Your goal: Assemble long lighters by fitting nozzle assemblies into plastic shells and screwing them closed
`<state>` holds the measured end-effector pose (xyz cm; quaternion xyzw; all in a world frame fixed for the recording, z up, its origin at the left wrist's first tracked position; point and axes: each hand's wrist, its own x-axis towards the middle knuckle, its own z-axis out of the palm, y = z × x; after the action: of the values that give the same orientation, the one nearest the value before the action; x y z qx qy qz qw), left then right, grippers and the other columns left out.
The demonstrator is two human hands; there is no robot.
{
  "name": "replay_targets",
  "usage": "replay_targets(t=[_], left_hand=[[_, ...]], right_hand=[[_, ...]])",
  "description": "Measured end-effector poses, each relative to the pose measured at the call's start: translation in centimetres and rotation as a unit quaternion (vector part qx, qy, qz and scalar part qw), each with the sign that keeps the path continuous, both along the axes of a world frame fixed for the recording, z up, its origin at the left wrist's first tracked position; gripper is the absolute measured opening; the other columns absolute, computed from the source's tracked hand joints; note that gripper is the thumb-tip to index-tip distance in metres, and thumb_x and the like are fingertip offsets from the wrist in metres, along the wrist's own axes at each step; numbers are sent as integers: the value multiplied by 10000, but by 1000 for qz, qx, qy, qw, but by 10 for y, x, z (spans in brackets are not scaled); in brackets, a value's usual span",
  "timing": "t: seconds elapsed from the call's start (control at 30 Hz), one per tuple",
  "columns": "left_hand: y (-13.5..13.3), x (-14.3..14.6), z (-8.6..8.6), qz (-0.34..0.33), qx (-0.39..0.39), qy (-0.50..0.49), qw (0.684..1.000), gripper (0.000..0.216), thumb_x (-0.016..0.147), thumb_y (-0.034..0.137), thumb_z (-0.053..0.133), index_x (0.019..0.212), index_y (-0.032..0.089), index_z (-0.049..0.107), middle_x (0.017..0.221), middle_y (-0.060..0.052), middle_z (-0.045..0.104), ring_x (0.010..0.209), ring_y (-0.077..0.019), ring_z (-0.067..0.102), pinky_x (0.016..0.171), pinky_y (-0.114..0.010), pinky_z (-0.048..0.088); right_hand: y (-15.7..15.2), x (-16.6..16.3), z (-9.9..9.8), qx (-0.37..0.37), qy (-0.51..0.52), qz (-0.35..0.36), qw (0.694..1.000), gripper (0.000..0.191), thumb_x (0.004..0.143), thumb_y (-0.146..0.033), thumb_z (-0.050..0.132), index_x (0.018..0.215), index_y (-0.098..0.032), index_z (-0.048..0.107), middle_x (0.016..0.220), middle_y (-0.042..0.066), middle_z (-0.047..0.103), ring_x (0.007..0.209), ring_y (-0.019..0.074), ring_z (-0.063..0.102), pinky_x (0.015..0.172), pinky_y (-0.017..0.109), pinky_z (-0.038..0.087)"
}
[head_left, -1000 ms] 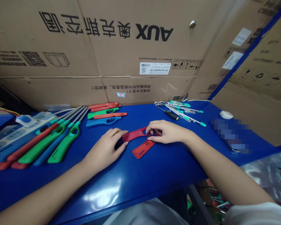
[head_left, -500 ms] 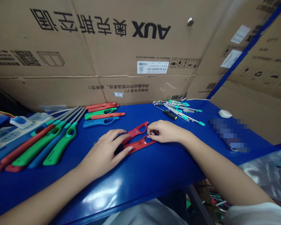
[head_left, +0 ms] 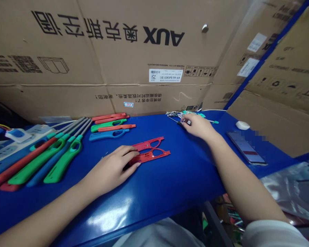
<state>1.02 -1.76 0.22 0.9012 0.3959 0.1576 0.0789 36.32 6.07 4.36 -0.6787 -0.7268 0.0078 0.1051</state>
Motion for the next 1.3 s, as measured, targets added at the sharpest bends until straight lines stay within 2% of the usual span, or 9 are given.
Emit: replay_targets(t=[0.1, 0.27, 0.43, 0.6, 0.73, 0.9, 1.1, 1.3], left_hand=[[2, -2, 2, -2, -5, 2, 1000, 368, 1020, 436, 473, 1249, 217, 660, 1316, -115, 653, 1204, -293, 638, 1027, -472, 554], [3, -3, 6, 0, -23, -5, 1000, 323, 1008, 431, 492, 1188, 222, 659, 1272, -108, 661, 1167, -290, 650, 1002, -462, 562], [2, -3, 7, -1, -26, -5, 1000, 287, 1005, 407, 502, 1170, 229, 656, 1258, -103, 655, 1139, -282, 654, 987, -437, 561], [2, -2, 9, 5, -38, 6, 999, 260, 1005, 382, 513, 1167, 227, 644, 1241, -95, 648, 1085, -269, 666, 949, -415, 566], [1, -2, 13, 3, -43, 16, 999, 245, 1011, 366, 509, 1163, 220, 636, 1214, -88, 649, 1050, -260, 669, 928, -408, 563], [1, -3, 13, -1, -34, 8, 999, 233, 1007, 362, 515, 1128, 217, 651, 1184, -90, 657, 1035, -253, 671, 901, -379, 561], [2, -6, 16, 4, -40, 20, 999, 225, 1003, 380, 533, 1113, 216, 641, 1131, -79, 642, 1001, -241, 662, 857, -359, 558], [5, -11, 23, 13, -45, 47, 998, 246, 997, 392, 539, 1088, 195, 656, 1083, -80, 628, 944, -238, 652, 817, -360, 543]], right_hand=[[5, 32, 6, -48, -16, -82, 995, 267, 833, -167, 602, 1069, -190, 725, 1175, 123, 735, 1019, 273, 683, 705, 290, 453], [6, 67, 8, -134, -8, -130, 982, 253, 751, -173, 690, 1003, -181, 715, 1011, 98, 763, 766, 204, 697, 610, 257, 466], [6, 71, 6, -180, 3, -144, 973, 154, 746, -197, 695, 897, -200, 666, 802, 50, 739, 690, 192, 680, 563, 256, 452], [8, 70, 5, -181, 5, -155, 971, 122, 733, -181, 700, 817, -208, 616, 736, 34, 713, 662, 194, 671, 561, 271, 452], [8, 73, 5, -164, -3, -160, 973, 151, 732, -209, 738, 731, -211, 587, 737, 50, 704, 681, 209, 660, 563, 286, 441], [8, 75, 8, -138, -1, -156, 978, 178, 806, -247, 721, 709, -212, 576, 775, 81, 704, 700, 210, 638, 595, 304, 425], [9, 78, 7, -51, 19, -163, 985, 215, 852, -337, 694, 746, -214, 552, 752, 74, 672, 630, 190, 567, 596, 321, 392], [3, 56, 17, 69, 100, -142, 982, 187, 822, -258, 707, 747, -213, 542, 780, 96, 659, 682, 193, 567, 653, 337, 394]])
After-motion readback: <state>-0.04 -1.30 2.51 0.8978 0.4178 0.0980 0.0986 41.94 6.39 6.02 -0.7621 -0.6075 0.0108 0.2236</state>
